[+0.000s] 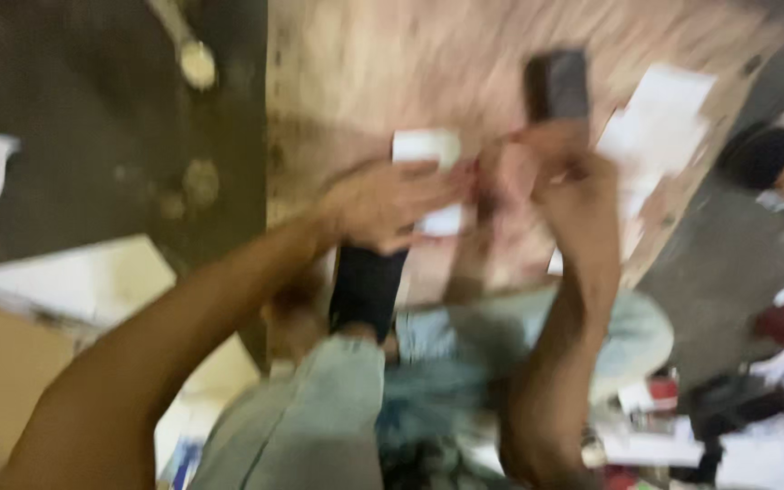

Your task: The person sits on the floor and repeatedly rubs a dark sanding block over small white and red paper pieces on a wooden board. They flip the pieces and continue sanding, then place the finished pieces into a stack.

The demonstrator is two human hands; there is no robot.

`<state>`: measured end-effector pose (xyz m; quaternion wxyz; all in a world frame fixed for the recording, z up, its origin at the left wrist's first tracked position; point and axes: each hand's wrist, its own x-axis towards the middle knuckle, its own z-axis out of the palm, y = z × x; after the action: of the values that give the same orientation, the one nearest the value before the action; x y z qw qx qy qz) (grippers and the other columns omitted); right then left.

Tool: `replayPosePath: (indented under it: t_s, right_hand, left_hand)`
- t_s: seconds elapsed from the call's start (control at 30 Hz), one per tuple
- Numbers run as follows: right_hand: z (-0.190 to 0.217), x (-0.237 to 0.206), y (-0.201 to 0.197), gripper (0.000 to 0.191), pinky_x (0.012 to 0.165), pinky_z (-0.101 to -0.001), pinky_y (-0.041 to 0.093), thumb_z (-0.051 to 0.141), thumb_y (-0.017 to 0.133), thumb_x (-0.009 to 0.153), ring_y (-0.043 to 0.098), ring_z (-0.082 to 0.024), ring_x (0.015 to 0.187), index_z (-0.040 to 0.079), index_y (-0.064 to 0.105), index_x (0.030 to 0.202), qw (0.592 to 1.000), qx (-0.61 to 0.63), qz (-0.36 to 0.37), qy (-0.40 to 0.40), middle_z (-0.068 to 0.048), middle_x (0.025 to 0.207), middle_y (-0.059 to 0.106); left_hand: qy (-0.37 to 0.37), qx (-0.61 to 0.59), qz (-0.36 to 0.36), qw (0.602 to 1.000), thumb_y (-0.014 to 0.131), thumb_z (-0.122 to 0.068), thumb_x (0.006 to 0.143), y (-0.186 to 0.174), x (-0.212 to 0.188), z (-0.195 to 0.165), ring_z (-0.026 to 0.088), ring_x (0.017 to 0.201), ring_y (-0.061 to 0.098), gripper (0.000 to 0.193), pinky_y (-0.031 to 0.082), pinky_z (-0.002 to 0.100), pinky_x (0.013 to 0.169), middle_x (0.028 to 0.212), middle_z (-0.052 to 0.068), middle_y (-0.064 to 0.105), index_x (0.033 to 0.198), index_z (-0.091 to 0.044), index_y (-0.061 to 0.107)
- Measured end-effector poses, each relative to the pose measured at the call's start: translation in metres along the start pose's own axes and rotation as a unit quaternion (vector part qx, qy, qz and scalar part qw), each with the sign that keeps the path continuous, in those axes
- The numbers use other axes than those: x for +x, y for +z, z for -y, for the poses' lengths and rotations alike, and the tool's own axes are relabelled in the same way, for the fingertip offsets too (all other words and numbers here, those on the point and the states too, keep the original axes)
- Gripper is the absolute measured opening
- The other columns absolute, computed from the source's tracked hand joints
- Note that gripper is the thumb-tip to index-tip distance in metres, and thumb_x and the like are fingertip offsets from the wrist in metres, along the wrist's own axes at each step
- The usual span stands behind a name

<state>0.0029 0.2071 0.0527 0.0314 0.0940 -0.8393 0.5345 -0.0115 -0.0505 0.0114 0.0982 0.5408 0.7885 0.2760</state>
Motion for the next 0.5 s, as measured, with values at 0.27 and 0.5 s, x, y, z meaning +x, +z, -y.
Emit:
replayPosePath:
  t_s: [0.27,0.5]
  right_hand:
    - [0.016,0.025,0.038,0.037,0.079,-0.0288,0.05,0.007,0.075,0.085,0.062,-0.012,0.094,-0.002,0.069,0.121,0.964,-0.017,-0.263,0.026,-0.011,0.11,0.07]
    - [0.009,0.01,0.093,0.033,0.074,-0.028,0.049,0.008,0.071,0.09,0.061,-0.012,0.088,-0.001,0.067,0.121,0.955,-0.16,-0.247,-0.035,-0.009,0.104,0.068]
  left_hand:
    - [-0.03,-0.035,0.016,0.999,0.054,-0.049,0.101,-0.005,0.002,-0.004,0.025,0.153,0.032,0.072,0.026,0.043,0.127,0.164,0.013,0.038,0.159,-0.008,0.04]
    - [-0.017,0.081,0.054,0.995,0.052,-0.051,0.1,-0.006,0.004,-0.006,0.024,0.154,0.027,0.073,0.022,0.042,0.127,0.163,0.014,0.039,0.153,-0.002,0.041]
